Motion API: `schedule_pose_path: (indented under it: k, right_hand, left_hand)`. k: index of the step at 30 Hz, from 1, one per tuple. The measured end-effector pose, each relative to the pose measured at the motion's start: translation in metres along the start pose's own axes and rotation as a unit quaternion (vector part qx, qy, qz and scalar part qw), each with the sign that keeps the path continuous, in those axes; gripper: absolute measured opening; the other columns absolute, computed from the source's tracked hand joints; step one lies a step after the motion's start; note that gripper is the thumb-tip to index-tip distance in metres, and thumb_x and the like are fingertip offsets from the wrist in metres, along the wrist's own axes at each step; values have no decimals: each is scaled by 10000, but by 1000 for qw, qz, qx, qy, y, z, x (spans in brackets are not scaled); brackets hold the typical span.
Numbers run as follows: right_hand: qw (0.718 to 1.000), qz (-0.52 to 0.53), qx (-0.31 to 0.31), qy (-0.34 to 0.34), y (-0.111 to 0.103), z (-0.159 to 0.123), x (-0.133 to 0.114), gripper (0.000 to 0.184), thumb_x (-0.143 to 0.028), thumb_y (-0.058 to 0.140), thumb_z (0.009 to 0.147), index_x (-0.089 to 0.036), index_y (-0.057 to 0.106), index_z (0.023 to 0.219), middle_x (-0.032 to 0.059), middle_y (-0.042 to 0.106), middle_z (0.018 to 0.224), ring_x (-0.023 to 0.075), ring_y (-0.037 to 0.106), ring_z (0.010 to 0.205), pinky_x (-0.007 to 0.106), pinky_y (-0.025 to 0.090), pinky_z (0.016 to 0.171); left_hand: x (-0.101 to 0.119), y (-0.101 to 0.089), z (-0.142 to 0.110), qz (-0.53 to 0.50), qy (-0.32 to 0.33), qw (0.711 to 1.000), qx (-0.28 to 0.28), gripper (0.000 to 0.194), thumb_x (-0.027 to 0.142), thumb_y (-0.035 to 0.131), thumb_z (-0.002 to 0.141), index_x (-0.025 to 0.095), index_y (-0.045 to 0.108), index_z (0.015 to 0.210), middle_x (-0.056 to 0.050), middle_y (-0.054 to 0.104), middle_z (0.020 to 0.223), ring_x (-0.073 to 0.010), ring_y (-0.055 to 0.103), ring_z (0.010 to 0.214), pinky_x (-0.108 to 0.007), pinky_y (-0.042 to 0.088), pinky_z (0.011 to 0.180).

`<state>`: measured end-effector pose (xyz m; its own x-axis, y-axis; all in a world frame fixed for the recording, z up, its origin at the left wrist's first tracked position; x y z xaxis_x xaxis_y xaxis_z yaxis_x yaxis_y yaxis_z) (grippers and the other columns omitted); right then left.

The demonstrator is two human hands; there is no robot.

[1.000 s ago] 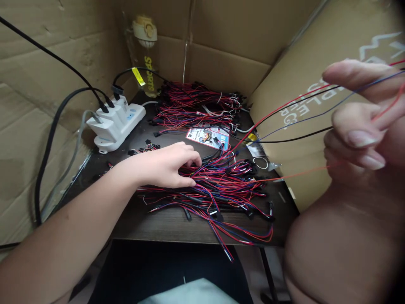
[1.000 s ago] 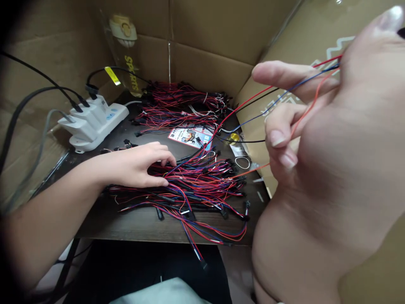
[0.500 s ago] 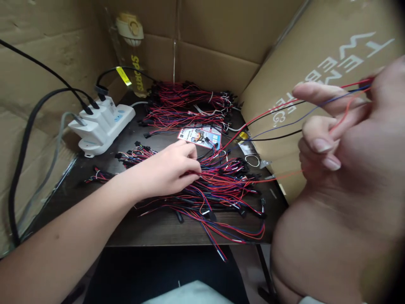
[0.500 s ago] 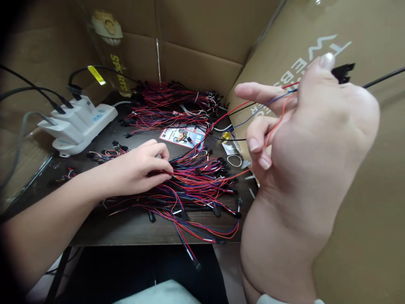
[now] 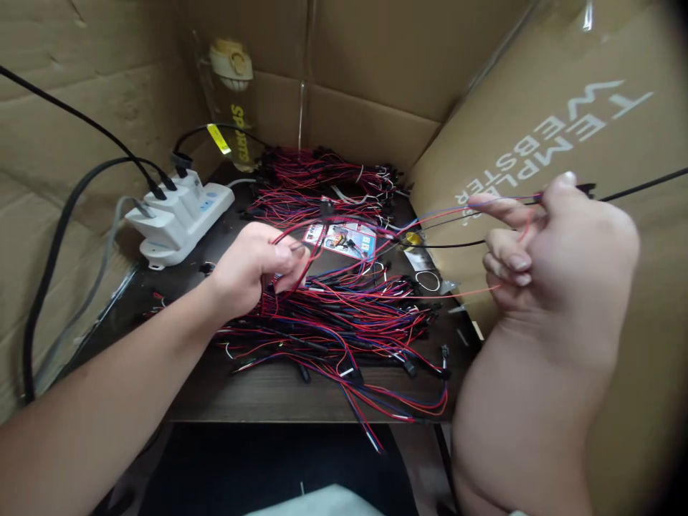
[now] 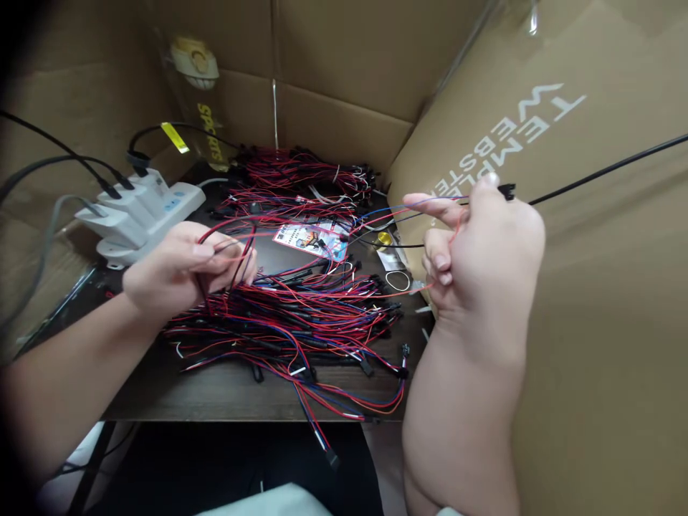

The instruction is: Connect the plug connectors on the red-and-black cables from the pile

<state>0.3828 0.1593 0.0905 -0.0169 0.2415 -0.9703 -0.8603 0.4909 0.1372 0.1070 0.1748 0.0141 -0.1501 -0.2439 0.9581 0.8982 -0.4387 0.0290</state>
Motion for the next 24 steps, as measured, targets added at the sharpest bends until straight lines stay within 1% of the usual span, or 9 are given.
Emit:
schedule_pose_path:
  k: [3, 6, 10, 12, 13, 16, 19, 21, 24]
  right_hand:
    - [1000, -13, 5, 10, 9, 5, 11, 337, -279, 384, 1071, -228, 410, 740, 97, 777, 751, 26, 255, 242, 207, 96, 256]
    - [999, -8, -5, 33, 23, 17, 32, 342, -271, 388, 1069, -235, 386, 729, 51, 775, 743, 30, 274, 265, 179, 122, 252]
    - [999, 0, 1, 54, 32, 31, 55, 327, -323, 420, 1060, -235, 389, 746, 37, 763, 724, 33, 286, 266, 171, 129, 238]
    - [999, 16, -4, 35, 34, 31, 52, 338, -350, 411, 1061, -238, 387, 743, 39, 761, 724, 34, 280, 259, 179, 126, 234]
    - [1000, 25, -8, 18, 35, 30, 46, 342, -356, 404, 1062, -241, 382, 740, 39, 761, 726, 36, 281, 255, 186, 124, 232]
    - [997, 43, -28, -51, 39, 16, 21, 313, -369, 428, 1047, -255, 375, 761, 25, 766, 734, 55, 304, 244, 215, 116, 226]
    - [992, 44, -54, -104, 44, -1, -2, 284, -377, 487, 1024, -265, 375, 787, 15, 770, 744, 75, 340, 237, 240, 118, 225]
    - [989, 44, -64, -124, 45, -10, -14, 292, -370, 493, 1023, -266, 366, 782, 20, 766, 738, 77, 345, 231, 252, 109, 229]
    - [989, 67, -76, -103, 46, -15, -18, 315, -381, 505, 1024, -259, 358, 774, 7, 749, 724, 61, 333, 231, 248, 92, 249]
  left_hand:
    - [17, 10, -11, 25, 59, 997, -48, 521, 435, 684, 812, 225, 353, 468, 28, 305, 439, -131, 320, 465, -356, 409, 588]
    - [35, 22, -20, 148, 123, 978, -82, 627, 392, 764, 771, 226, 239, 471, 36, 261, 470, -122, 276, 462, -341, 364, 536]
    - [33, 61, -31, 288, 131, 923, -221, 548, 294, 675, 816, 242, 257, 465, 3, 366, 464, -162, 410, 480, -361, 415, 587]
    - [25, 81, -38, 340, 147, 884, -285, 452, 208, 640, 811, 241, 327, 487, -11, 467, 490, -170, 486, 515, -352, 418, 594]
    - [20, 88, -40, 367, 156, 867, -299, 395, 183, 636, 805, 240, 385, 505, -15, 517, 512, -175, 515, 534, -347, 413, 587]
    - [0, 98, -37, 459, 164, 821, -297, 255, 190, 632, 860, 225, 588, 610, -48, 645, 606, -211, 599, 630, -356, 450, 634]
    - [-14, 96, -27, 534, 149, 790, -262, 214, 180, 583, 911, 179, 664, 712, -97, 704, 709, -245, 633, 725, -394, 488, 745]
    - [-16, 89, -19, 556, 117, 792, -225, 232, 156, 529, 923, 165, 657, 729, -101, 706, 736, -236, 627, 726, -395, 485, 761]
    - [-13, 70, -8, 549, 56, 822, -139, 327, 170, 428, 969, 180, 608, 696, -72, 650, 682, -207, 597, 673, -362, 451, 685]
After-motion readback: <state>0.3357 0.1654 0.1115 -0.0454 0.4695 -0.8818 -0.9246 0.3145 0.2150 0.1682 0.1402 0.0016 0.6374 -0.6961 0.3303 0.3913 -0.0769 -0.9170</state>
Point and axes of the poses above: each hand's wrist, its own z-axis towards the middle knuckle, its own y-axis out of the palm, x = y × z, the point moved 10 cm from there along z, towards the middle knuckle
